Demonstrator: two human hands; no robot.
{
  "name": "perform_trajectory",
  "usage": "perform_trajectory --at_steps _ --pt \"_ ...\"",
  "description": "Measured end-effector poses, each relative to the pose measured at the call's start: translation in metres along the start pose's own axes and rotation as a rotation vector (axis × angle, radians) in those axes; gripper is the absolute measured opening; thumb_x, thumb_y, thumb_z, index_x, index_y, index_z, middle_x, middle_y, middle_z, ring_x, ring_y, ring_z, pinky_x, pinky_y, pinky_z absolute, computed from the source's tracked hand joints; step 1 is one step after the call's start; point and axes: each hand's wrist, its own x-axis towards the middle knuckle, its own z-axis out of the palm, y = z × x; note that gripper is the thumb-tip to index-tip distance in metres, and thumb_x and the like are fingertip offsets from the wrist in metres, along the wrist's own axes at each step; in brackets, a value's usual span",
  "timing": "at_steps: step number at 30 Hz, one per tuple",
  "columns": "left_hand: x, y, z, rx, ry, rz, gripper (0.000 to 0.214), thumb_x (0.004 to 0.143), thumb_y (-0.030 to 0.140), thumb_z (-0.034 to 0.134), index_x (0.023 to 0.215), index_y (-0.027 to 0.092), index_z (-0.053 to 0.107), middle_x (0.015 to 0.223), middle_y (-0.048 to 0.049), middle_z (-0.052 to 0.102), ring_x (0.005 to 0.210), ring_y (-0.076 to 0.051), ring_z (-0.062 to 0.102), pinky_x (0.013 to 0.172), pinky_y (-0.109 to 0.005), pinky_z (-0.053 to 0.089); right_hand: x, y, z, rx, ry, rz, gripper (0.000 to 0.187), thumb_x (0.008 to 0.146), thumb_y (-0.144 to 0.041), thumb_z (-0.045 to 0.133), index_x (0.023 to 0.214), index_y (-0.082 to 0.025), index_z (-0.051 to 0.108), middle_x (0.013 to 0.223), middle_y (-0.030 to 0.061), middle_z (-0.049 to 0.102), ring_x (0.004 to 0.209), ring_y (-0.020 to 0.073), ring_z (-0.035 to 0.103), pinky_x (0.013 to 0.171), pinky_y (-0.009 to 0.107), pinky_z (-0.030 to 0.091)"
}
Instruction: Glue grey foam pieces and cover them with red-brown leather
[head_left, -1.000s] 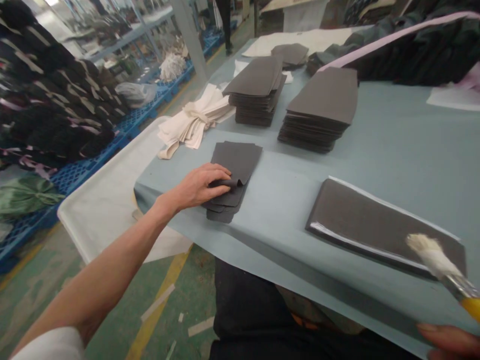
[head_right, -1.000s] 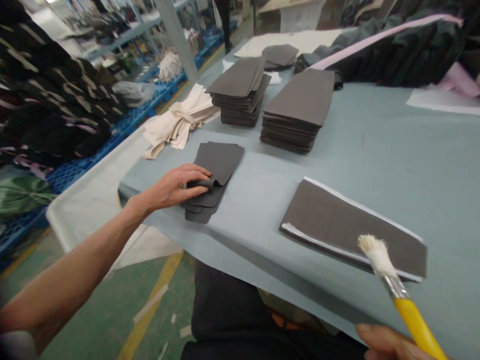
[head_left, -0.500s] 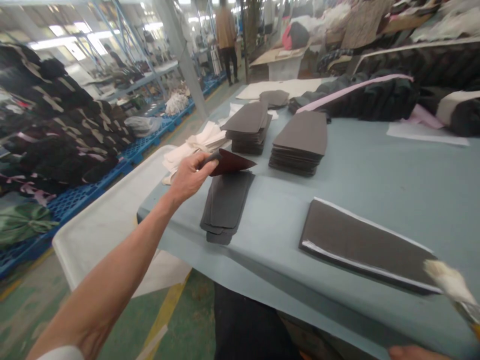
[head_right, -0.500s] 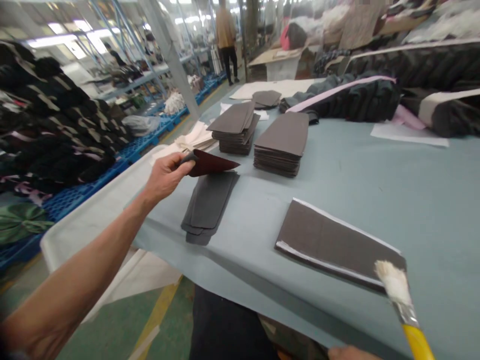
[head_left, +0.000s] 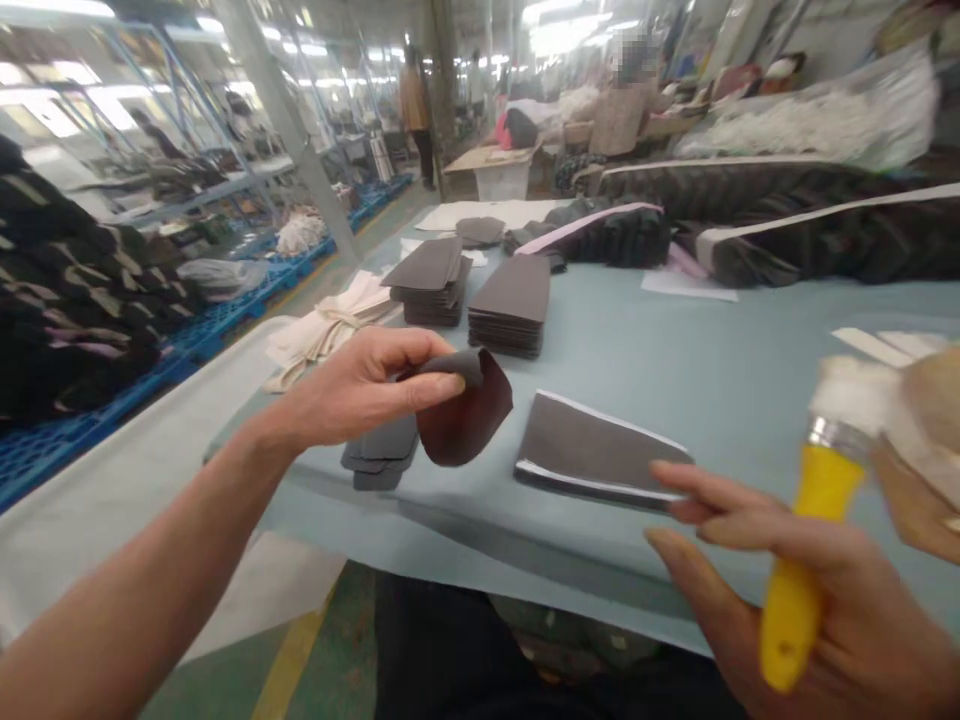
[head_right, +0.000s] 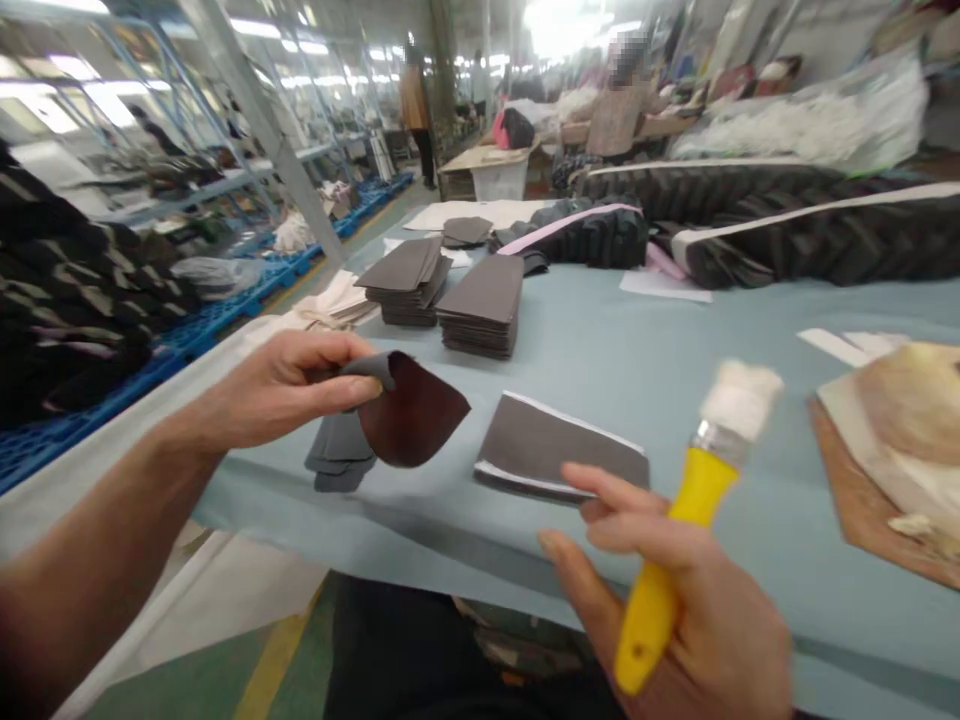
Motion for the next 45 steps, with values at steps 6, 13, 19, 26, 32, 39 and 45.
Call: perform_trajectory --at_steps 6,13,19,26,32,39,45 --pt "0.017 0.046 0.043 -0.131 -0.261 0.189 0.020 0.098 0.038 0.073 0.099 0.019 0.080 0.086 -0.0017 0.077 0.077 -0.016 0.067 0.069 -0.023 0.050 0.053 -0.011 0.000 0.023 -0.225 0.043 0.044 0.083 -0.053 0.089 0.103 -0.026 0.061 0.099 -0.0014 0.081 0.084 0.0193 0.079 0.069 0.028 0.059" --pt "0.031 0.043 0.085 -0.478 -0.206 0.167 0.046 0.093 0.062 0.077 0.108 0.018 0.081 0.091 -0.0022 0.077 0.079 -0.017 0.066 0.069 -0.024 0.051 0.047 -0.014 -0.013 0.238 -0.328 0.179 0.010 0.091 -0.028 0.075 0.085 -0.023 0.069 0.068 -0.0081 0.065 0.056 0.0075 0.057 0.054 0.016 0.047" --pt "0.014 -0.011 0.171 -1.198 -0.172 0.004 0.079 0.070 0.092 0.079 0.102 0.020 0.078 0.086 -0.0049 0.075 0.073 -0.018 0.068 0.067 -0.027 0.055 0.041 -0.008 -0.024 0.225 -0.047 0.203 0.010 0.085 -0.019 0.069 0.076 -0.022 0.065 0.062 -0.0073 0.060 0.047 0.0056 0.047 0.043 0.014 0.036" --pt "-0.021 -0.004 0.266 -1.535 -0.141 -0.147 0.090 0.065 0.087 0.087 0.125 0.020 0.077 0.109 -0.0128 0.080 0.092 -0.026 0.076 0.084 -0.037 0.061 0.014 0.015 -0.020 0.337 0.185 0.370 0.017 0.085 -0.029 0.082 0.082 -0.021 0.068 0.074 -0.0028 0.068 0.059 0.0092 0.060 0.053 0.016 0.048" --pt "-0.015 0.030 0.284 -1.710 -0.079 -0.368 0.061 0.067 0.058 0.102 0.111 0.022 0.084 0.099 -0.0072 0.083 0.094 -0.023 0.079 0.092 -0.033 0.061 -0.008 0.025 -0.007 0.458 0.419 0.455 0.023 0.079 -0.030 0.088 0.081 -0.021 0.066 0.072 -0.0044 0.065 0.060 0.0096 0.058 0.055 0.018 0.048" --pt "-0.015 0.024 0.276 -1.081 0.105 -0.246 0.044 0.095 0.052 0.081 0.128 0.022 0.079 0.130 -0.0090 0.080 0.122 -0.028 0.074 0.121 -0.046 0.053 -0.021 0.035 -0.008 0.350 0.581 0.461 0.022 0.083 -0.024 0.084 0.083 -0.022 0.062 0.080 -0.0034 0.066 0.070 0.0118 0.060 0.062 0.022 0.051" --pt "-0.049 -0.005 0.237 -0.485 -0.009 -0.229 0.051 0.101 0.045 0.073 0.149 0.028 0.068 0.156 -0.0077 0.066 0.140 -0.031 0.064 0.135 -0.049 0.037 -0.036 0.048 -0.020 0.134 0.578 0.609 0.041 0.078 -0.039 0.096 0.089 -0.019 0.062 0.080 -0.0048 0.060 0.071 0.0107 0.055 0.069 0.025 0.050"
